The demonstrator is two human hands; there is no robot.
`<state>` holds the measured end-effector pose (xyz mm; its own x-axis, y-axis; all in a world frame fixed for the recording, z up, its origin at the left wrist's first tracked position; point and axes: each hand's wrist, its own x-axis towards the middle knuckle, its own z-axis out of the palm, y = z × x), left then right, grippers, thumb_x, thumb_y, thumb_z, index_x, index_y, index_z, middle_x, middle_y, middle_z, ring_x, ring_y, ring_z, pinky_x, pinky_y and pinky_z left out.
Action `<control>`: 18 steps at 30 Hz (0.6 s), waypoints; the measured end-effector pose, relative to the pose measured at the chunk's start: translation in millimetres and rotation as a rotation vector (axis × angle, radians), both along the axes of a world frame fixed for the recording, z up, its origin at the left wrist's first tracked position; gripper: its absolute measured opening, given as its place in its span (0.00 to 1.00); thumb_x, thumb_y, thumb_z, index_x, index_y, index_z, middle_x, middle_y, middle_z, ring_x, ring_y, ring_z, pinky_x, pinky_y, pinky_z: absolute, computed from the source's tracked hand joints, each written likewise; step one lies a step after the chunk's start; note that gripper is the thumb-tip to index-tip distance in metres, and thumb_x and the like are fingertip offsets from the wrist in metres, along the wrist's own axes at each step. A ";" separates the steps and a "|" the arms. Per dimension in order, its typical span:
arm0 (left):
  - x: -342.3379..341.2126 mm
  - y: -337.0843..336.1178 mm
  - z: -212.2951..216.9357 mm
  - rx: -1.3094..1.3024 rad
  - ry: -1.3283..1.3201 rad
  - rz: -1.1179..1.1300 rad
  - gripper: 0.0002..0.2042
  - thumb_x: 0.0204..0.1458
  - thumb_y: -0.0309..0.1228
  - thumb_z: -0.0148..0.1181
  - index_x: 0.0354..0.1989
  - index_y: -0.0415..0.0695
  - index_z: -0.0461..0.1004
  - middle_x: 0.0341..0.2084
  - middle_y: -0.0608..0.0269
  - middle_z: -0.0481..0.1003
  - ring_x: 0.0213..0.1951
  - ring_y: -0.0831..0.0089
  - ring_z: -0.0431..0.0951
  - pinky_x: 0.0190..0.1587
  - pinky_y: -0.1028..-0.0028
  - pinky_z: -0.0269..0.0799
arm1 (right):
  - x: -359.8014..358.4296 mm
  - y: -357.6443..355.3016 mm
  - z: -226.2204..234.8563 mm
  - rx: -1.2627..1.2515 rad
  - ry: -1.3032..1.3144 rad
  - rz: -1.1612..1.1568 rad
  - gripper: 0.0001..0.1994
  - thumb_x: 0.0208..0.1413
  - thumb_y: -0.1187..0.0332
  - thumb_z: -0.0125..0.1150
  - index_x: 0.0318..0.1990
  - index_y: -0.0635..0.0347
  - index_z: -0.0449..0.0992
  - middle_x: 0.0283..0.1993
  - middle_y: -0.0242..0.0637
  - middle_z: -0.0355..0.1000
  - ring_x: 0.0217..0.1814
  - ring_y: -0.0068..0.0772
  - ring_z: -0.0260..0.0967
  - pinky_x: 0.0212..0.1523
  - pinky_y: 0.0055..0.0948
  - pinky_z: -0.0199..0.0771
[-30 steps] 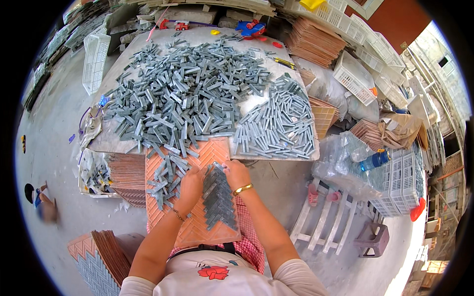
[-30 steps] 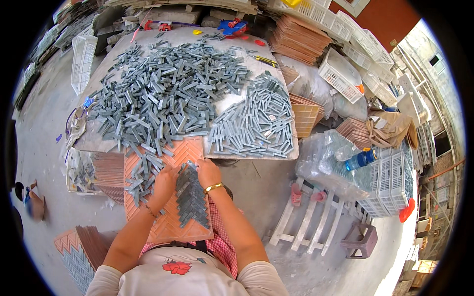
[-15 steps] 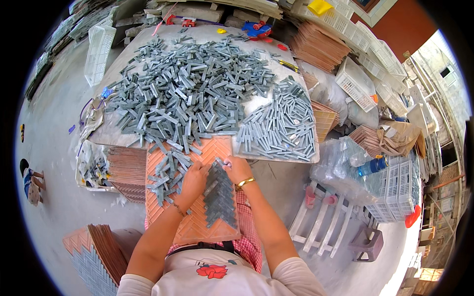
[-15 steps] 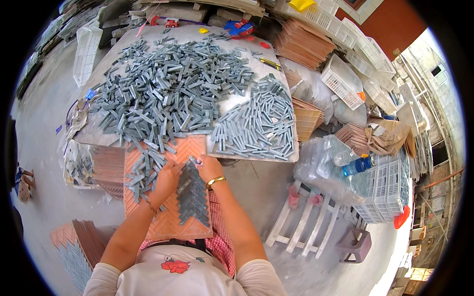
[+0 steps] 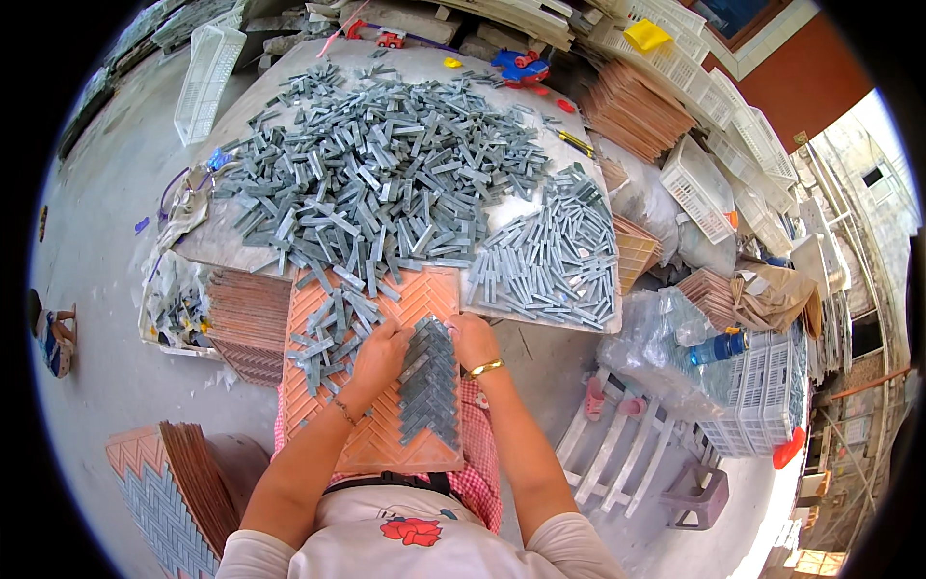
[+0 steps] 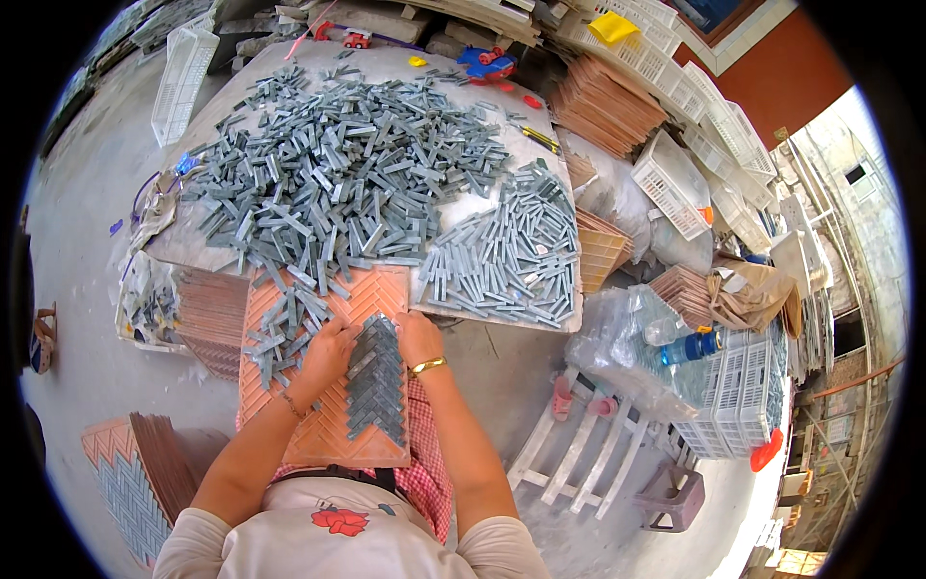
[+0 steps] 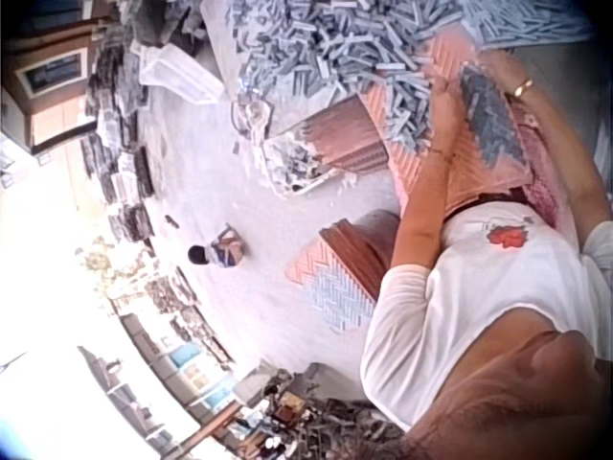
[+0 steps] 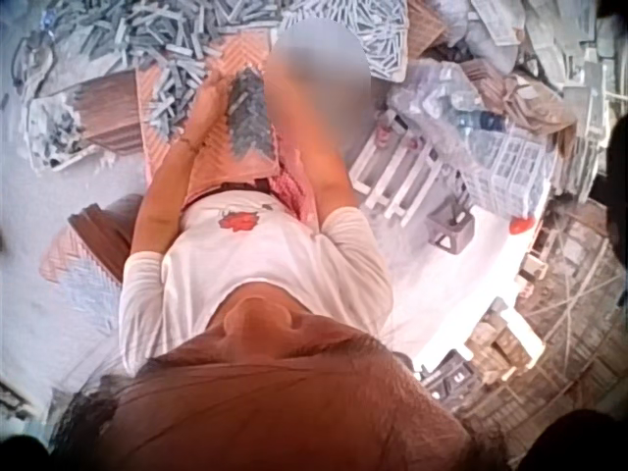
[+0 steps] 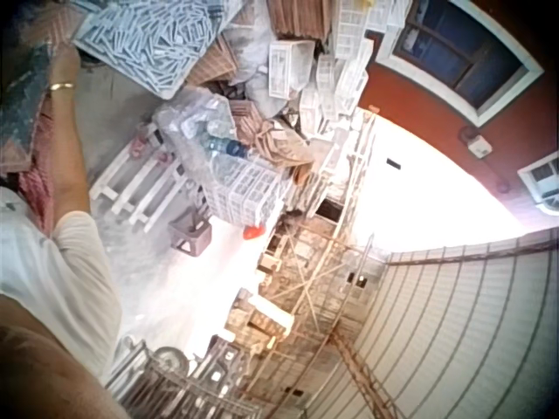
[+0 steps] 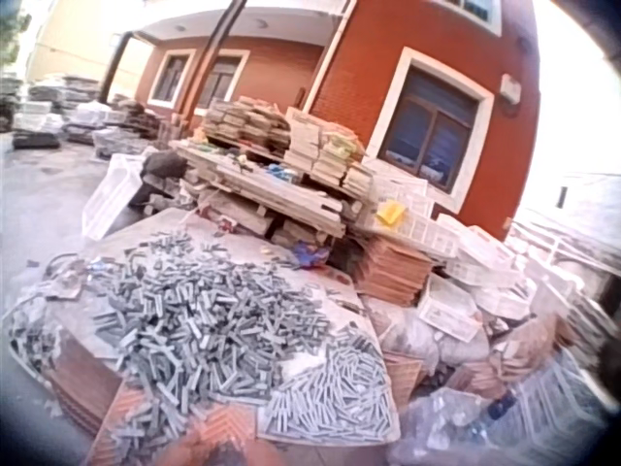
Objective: The person sits on the floor and arranges small gray rectangular tiles onto a patterned board, forming a herringbone pattern. A child is present nearby, occasionally moving around the workspace.
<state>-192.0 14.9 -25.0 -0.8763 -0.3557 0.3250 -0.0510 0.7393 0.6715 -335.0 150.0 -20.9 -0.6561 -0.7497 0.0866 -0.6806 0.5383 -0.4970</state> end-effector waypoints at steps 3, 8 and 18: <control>-0.8 0.7 -2.0 0.061 -0.010 0.020 0.11 0.43 0.19 0.56 0.37 0.39 0.75 0.28 0.56 0.68 0.33 0.57 0.73 0.35 0.65 0.70 | 6.0 -4.8 3.1 -0.052 -0.050 -0.077 0.04 0.46 0.73 0.59 0.31 0.57 0.73 0.30 0.43 0.70 0.35 0.49 0.69 0.35 0.42 0.68; -2.8 0.1 0.0 0.135 -0.053 0.041 0.11 0.43 0.19 0.57 0.38 0.38 0.74 0.29 0.55 0.69 0.34 0.56 0.73 0.36 0.64 0.71 | 8.2 -12.0 -3.8 -0.119 0.029 -0.073 0.03 0.45 0.72 0.60 0.29 0.58 0.73 0.29 0.42 0.69 0.35 0.48 0.68 0.34 0.42 0.68; -2.4 2.9 -0.1 0.189 0.016 0.070 0.13 0.42 0.19 0.58 0.39 0.39 0.71 0.34 0.52 0.71 0.37 0.52 0.73 0.38 0.63 0.71 | 0.2 -33.7 -6.3 -0.084 -0.045 0.062 0.05 0.43 0.70 0.62 0.27 0.58 0.72 0.29 0.42 0.69 0.35 0.47 0.68 0.35 0.41 0.68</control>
<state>-194.4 17.8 -25.1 -0.8427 -0.4713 0.2603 -0.0857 0.5947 0.7994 -334.8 116.3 -27.2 -0.6130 -0.7805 0.1225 -0.6874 0.4505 -0.5696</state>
